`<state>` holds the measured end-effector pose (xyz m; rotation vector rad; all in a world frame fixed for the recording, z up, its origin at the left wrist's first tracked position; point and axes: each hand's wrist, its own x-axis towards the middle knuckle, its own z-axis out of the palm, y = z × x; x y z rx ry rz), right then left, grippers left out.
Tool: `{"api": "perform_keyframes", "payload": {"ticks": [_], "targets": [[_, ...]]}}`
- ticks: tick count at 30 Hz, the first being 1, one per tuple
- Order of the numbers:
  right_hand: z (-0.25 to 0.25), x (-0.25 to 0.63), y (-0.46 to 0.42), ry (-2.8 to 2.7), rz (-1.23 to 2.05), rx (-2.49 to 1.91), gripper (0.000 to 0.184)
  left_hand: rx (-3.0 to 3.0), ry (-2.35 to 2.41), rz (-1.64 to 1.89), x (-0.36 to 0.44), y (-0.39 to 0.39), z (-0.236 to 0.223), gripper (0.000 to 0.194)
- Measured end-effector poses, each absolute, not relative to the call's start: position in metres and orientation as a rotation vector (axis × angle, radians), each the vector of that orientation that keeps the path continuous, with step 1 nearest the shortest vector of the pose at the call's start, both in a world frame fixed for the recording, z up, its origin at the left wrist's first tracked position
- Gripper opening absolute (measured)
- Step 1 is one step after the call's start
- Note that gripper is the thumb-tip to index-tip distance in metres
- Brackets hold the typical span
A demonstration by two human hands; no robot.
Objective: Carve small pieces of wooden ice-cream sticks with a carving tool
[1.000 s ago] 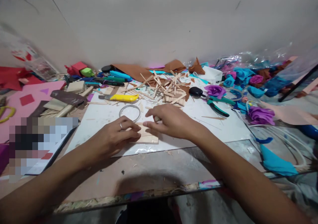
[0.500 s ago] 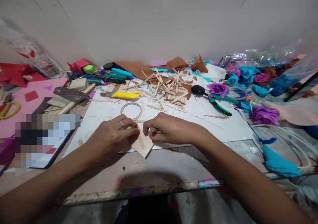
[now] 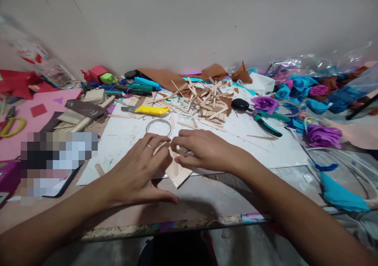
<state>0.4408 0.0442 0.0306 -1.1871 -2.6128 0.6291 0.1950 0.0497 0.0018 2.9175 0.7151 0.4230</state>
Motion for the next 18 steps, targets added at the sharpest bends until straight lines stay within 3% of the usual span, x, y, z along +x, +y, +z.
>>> {"api": "perform_keyframes", "payload": {"ticks": [2,6,8,12,18], "targets": [[0.029,0.442,0.045,-2.616,0.601,-1.195,0.029,2.934,0.807,0.46,0.202,0.043,-0.003,0.09],[0.027,0.443,0.047,-2.596,0.576,-1.178,0.027,2.88,0.782,0.535,0.204,0.041,-0.009,0.053],[0.027,0.444,0.048,-2.597,0.577,-1.144,0.026,2.768,0.586,0.53,0.199,0.049,-0.009,0.043],[0.03,0.443,0.047,-2.612,0.661,-1.111,0.022,2.519,0.38,0.478,0.187,0.067,-0.008,0.052],[0.03,0.448,0.048,-2.494,0.61,-1.065,0.026,2.556,0.462,0.493,0.185,0.073,-0.006,0.077]]}}
